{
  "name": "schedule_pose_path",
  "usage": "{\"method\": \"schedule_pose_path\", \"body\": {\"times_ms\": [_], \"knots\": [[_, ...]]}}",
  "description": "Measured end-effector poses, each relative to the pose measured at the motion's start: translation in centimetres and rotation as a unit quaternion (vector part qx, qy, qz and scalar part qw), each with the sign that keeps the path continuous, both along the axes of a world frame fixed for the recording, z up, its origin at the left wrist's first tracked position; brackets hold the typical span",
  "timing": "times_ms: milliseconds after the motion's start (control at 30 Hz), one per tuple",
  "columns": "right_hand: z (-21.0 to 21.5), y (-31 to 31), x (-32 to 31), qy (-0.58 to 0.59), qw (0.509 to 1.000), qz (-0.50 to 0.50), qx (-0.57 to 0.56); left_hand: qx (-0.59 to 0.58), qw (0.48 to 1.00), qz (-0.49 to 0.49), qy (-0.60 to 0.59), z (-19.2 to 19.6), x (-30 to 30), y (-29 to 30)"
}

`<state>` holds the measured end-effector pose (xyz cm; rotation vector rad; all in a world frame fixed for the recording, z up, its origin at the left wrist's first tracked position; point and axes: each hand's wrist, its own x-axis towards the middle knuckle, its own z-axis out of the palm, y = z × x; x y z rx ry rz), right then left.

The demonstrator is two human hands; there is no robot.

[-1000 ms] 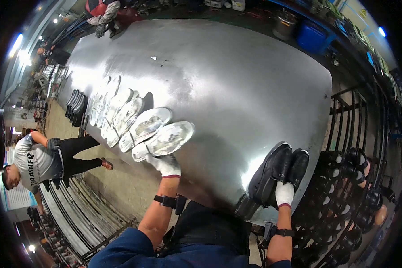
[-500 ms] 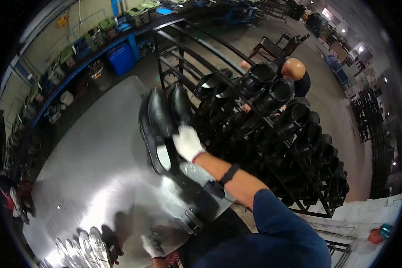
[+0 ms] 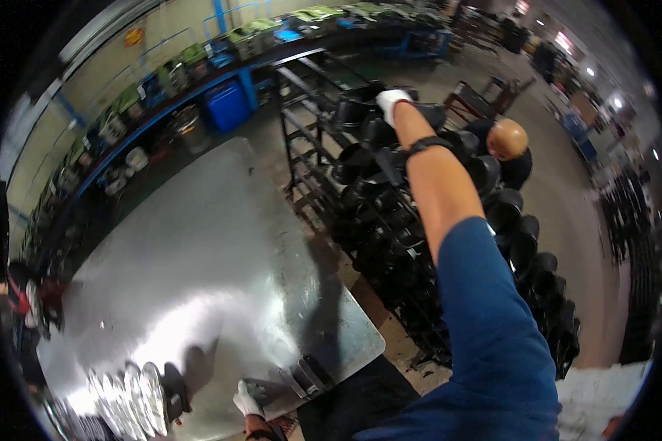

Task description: Cleaning or polishing shoes with a handheld buffing tool at a workshop station.

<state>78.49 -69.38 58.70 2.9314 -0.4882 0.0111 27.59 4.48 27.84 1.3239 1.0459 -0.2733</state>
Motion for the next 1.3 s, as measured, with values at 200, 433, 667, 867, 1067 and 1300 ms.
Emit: {"method": "schedule_pose_path", "body": {"times_ms": [200, 433, 667, 867, 1067, 1300], "knots": [[2.5, 30.4, -13.5, -0.386, 0.876, 0.147, 0.248, 0.149, 0.987, 0.044, -0.032, -0.2, -5.4, 6.9], [-30.0, 43.6, -39.1, 0.079, 0.844, 0.292, 0.444, 0.029, 0.999, -0.009, -0.017, 4.3, -2.1, 2.6], [-26.2, 54.9, -48.4, 0.197, 0.869, 0.377, 0.251, 0.212, 0.942, -0.241, -0.102, 2.4, -11.4, 1.5], [-30.5, 54.9, -41.5, 0.312, 0.842, 0.386, 0.211, 0.218, 0.962, -0.162, 0.045, -1.0, -34.9, 4.6], [-35.5, 54.3, -39.5, 0.327, 0.806, 0.488, 0.074, 0.123, 0.74, 0.563, 0.347, -5.5, -63.9, 2.0], [-34.8, 55.7, -37.8, 0.438, 0.772, 0.448, 0.104, 0.296, 0.782, 0.35, 0.422, -1.8, -67.8, -11.0]]}}
